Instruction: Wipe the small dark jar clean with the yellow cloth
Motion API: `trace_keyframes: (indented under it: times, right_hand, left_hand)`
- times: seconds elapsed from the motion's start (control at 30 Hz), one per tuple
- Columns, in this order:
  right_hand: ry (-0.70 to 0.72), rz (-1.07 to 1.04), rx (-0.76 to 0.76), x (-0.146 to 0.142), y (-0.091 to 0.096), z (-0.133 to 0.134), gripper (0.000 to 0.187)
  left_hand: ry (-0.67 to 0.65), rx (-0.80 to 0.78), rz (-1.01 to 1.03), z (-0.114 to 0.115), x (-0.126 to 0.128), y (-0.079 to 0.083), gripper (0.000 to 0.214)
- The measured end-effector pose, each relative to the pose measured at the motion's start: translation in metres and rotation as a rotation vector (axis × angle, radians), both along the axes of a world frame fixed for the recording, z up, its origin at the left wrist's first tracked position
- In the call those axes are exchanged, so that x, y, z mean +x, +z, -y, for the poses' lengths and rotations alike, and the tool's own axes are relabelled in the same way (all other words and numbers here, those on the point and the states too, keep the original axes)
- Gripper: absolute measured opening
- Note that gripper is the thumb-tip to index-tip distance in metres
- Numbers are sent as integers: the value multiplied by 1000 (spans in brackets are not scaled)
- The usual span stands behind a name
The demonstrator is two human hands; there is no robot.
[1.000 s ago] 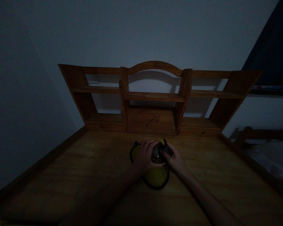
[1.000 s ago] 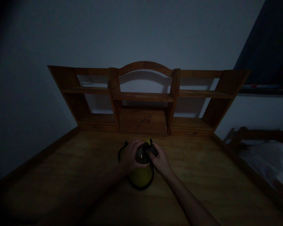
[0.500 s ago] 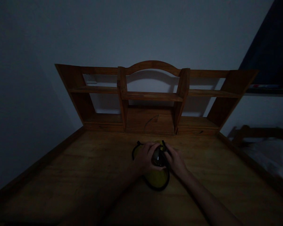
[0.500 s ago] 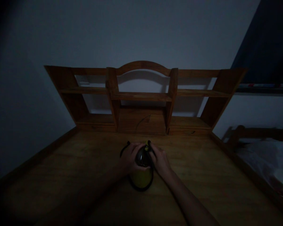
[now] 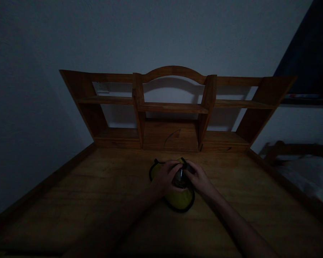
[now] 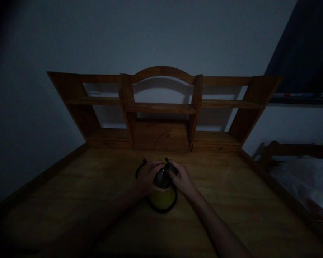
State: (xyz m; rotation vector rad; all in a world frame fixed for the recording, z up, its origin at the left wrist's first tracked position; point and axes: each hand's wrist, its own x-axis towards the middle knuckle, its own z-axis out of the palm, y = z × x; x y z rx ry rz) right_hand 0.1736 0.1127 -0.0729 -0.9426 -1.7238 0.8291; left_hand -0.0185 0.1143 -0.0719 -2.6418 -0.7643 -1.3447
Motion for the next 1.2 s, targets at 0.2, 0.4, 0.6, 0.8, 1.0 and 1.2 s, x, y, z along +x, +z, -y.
trace_keyframes:
  times: [0.2,0.4,0.6,0.8,1.0,1.2]
  right_hand:
    - [73,11,-15,4,-1,-3,43]
    - [-44,148,84,1,0,3,42]
    - [-105,223,93,-1,6,7,36]
    - [-201,224,105,-4,7,9,38]
    - [-252,222,106,-6,1,10,37]
    - [-315,262,115,-7,0,9,39]
  left_hand:
    - [2,68,-23,-3,0,-7,90]
    - [77,122,-67,2,1,0,85]
    - [104,116,-48,3,1,2,86]
    - [70,27,-16,1,3,-3,85]
    - [26,4,1,1,3,-2,88]
    - [37,-28,16,1,3,-3,88]
